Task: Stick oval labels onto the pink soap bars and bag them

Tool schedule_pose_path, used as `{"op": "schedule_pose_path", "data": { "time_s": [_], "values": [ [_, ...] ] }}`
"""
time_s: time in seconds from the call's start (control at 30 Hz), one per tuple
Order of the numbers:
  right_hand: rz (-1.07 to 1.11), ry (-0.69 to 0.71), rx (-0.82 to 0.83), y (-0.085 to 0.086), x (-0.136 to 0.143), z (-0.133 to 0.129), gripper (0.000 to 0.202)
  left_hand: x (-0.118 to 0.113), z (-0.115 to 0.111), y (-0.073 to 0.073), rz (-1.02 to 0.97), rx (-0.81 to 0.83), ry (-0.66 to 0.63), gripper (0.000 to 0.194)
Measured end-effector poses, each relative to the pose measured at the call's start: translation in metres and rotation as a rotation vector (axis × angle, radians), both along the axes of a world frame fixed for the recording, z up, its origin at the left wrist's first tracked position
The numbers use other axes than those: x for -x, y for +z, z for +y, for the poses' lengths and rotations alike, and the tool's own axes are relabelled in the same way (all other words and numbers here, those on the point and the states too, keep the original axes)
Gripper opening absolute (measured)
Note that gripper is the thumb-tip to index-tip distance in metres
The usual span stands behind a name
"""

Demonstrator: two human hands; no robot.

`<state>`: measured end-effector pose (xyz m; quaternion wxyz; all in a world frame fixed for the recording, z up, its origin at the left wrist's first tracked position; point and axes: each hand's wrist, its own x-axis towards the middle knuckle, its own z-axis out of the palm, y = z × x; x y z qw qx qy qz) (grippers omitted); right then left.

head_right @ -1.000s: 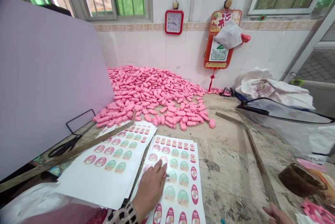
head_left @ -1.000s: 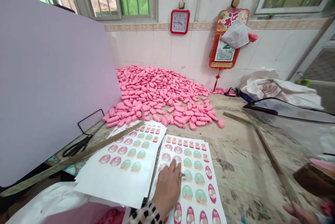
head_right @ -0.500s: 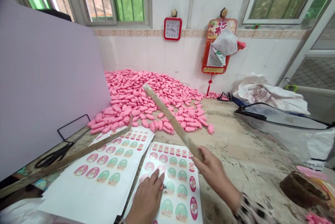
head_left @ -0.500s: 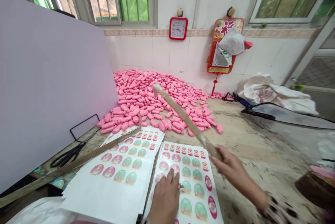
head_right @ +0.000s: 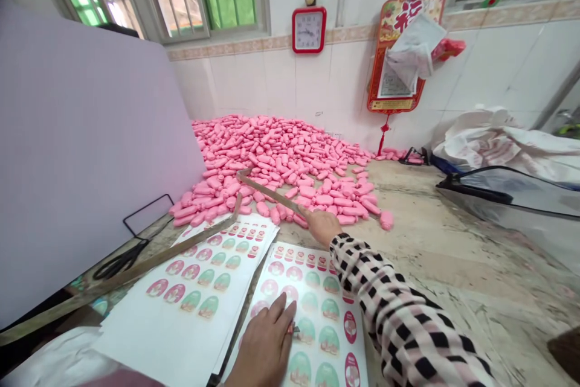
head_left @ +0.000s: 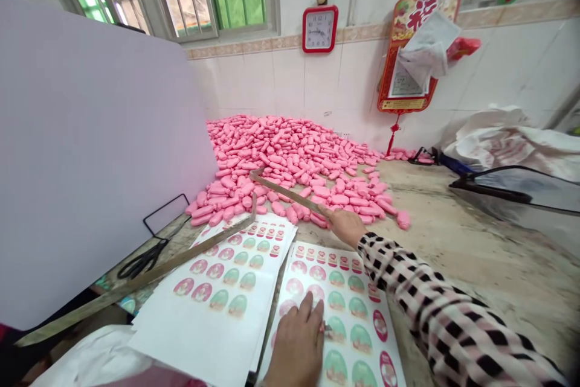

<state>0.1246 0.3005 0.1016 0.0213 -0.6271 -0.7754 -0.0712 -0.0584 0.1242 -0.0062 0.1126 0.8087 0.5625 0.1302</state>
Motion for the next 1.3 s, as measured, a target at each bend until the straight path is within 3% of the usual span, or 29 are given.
{"op": "schedule_pose_path", "data": {
  "time_s": [0.17,0.33,0.47,0.7,0.87,0.97,1.1,1.2,1.3],
  "values": [
    [0.011,-0.027,0.008,-0.013,-0.017,-0.005,0.048,-0.001,-0.003,0.005,-0.009,-0.027,-0.008,0.042],
    [0.038,-0.047,0.018,-0.023,-0.046,-0.039,0.048,-0.002,-0.004,0.008,0.000,-0.021,-0.013,0.042],
    [0.061,-0.048,0.017,-0.028,-0.074,-0.083,0.050,-0.003,-0.004,0.007,0.036,-0.043,-0.026,0.043],
    [0.138,-0.138,0.002,-0.047,-0.124,-0.180,0.048,-0.005,-0.004,0.011,0.080,-0.079,-0.033,0.042],
    [0.450,-0.288,-0.028,-0.053,-0.135,-0.224,0.045,-0.004,-0.001,0.011,0.093,-0.100,-0.050,0.042],
    [0.867,-0.391,-0.125,-0.049,-0.133,-0.217,0.052,-0.004,0.001,0.010,0.098,-0.100,-0.057,0.043],
    [1.315,-0.482,-0.252,-0.037,-0.145,-0.169,0.064,-0.002,0.004,0.007,0.120,-0.092,-0.050,0.043],
    [1.418,-0.594,-0.319,-0.028,-0.169,-0.119,0.068,0.001,0.007,-0.002,0.136,-0.105,-0.047,0.042],
    [1.346,-0.741,-0.307,-0.025,-0.196,-0.071,0.055,0.005,0.012,-0.015,0.148,-0.173,-0.062,0.041]
  ]
}}
